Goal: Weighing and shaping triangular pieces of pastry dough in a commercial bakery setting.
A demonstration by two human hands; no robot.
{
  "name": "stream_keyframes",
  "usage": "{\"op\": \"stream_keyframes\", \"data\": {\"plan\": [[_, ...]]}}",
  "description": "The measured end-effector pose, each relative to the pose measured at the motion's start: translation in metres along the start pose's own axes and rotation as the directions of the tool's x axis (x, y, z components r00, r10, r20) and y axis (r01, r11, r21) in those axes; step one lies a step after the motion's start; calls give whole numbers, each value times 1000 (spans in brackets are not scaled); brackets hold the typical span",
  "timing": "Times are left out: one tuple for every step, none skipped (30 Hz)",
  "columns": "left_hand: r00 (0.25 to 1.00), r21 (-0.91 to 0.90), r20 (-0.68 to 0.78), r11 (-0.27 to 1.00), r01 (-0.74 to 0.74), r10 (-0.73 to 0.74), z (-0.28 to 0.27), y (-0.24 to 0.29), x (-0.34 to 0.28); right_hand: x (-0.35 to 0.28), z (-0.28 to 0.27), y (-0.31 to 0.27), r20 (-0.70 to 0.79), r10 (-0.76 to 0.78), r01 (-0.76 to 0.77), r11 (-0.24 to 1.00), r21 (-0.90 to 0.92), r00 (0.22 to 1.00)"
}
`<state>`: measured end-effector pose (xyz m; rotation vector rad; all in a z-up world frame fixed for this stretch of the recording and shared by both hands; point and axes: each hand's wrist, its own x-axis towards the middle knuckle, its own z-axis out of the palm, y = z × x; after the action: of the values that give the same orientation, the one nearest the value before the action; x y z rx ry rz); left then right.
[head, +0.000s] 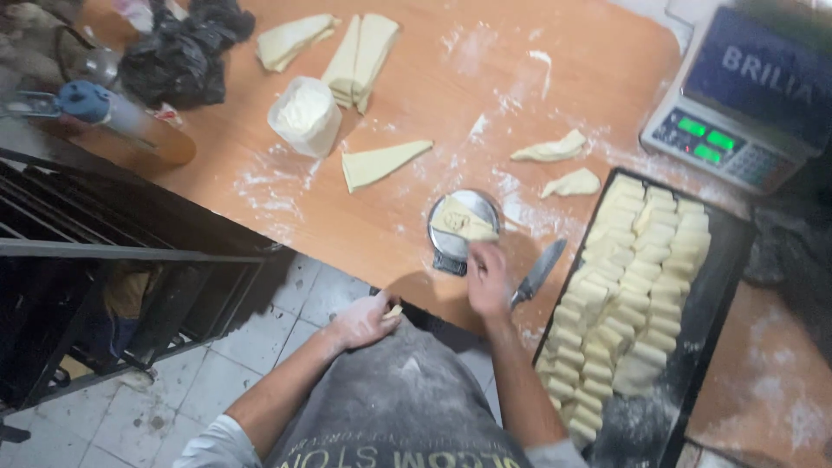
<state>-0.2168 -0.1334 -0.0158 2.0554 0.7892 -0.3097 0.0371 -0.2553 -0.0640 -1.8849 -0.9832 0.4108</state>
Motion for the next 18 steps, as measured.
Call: {"op": "stream_keyframes", "data": {"plan": [[1000, -1, -18, 1000, 2, -2, 1, -10, 4, -10, 4, 11, 5, -17, 17, 1000, 4, 1000], [998, 9, -48, 1000, 28, -27, 6, -20, 5, -29, 6, 22, 22, 33, -33, 999, -13, 999], [996, 18, -78, 998, 54, -53, 12, -30, 6, -48, 8, 35, 40, 83, -81, 996, -31, 996], [996, 17, -73, 998, 55, -54, 4, -25, 7, -63, 2, 29, 41, 88, -86, 996, -32, 995], [991, 54, -63, 991, 122, -118, -4, -21, 8, -78, -4, 23, 89, 105, -103, 994, -30, 990], [983, 96, -53, 979, 181, -177, -12, -16, 10, -93, -9, 17, 131, 125, -122, 992, -28, 983], [984, 99, -45, 979, 177, -173, -15, -27, 17, -105, -11, 25, 126, 132, -129, 991, -30, 983], [983, 168, -137, 976, 141, -119, -19, -38, 25, -118, -11, 32, 228, 237, -227, 971, -71, 944], [973, 237, -225, 965, 110, -56, -22, -48, 33, -131, -12, 39, 322, 340, -318, 941, -120, 884], [975, 241, -216, 965, 102, -49, -35, -41, 42, -137, -14, 43, 314, 347, -326, 938, -120, 884], [955, 339, -294, 932, 128, -24, -48, -35, 51, -143, -15, 48, 285, 253, -244, 967, -69, 925], [929, 428, -369, 889, 162, 8, -60, -28, 58, -150, -17, 53, 253, 156, -156, 987, -22, 955], [932, 431, -362, 889, 156, 12, -63, -23, 64, -149, -21, 50, 248, 164, -163, 986, -23, 955], [912, 475, -397, 874, 106, 105, -66, -18, 70, -147, -25, 47, 236, 238, -236, 971, -39, 942], [883, 520, -426, 852, 59, 198, -69, -13, 77, -145, -28, 44, 224, 311, -307, 950, -53, 924], [885, 523, -418, 851, 50, 205, -66, 1, 80, -143, -33, 45, 216, 318, -313, 948, -54, 923], [906, 475, -380, 880, 19, 185, -64, 14, 83, -141, -37, 46, 165, 339, -336, 941, -44, 926], [925, 423, -343, 906, -6, 166, -63, 27, 86, -137, -41, 47, 116, 356, -354, 935, -34, 927]]}}
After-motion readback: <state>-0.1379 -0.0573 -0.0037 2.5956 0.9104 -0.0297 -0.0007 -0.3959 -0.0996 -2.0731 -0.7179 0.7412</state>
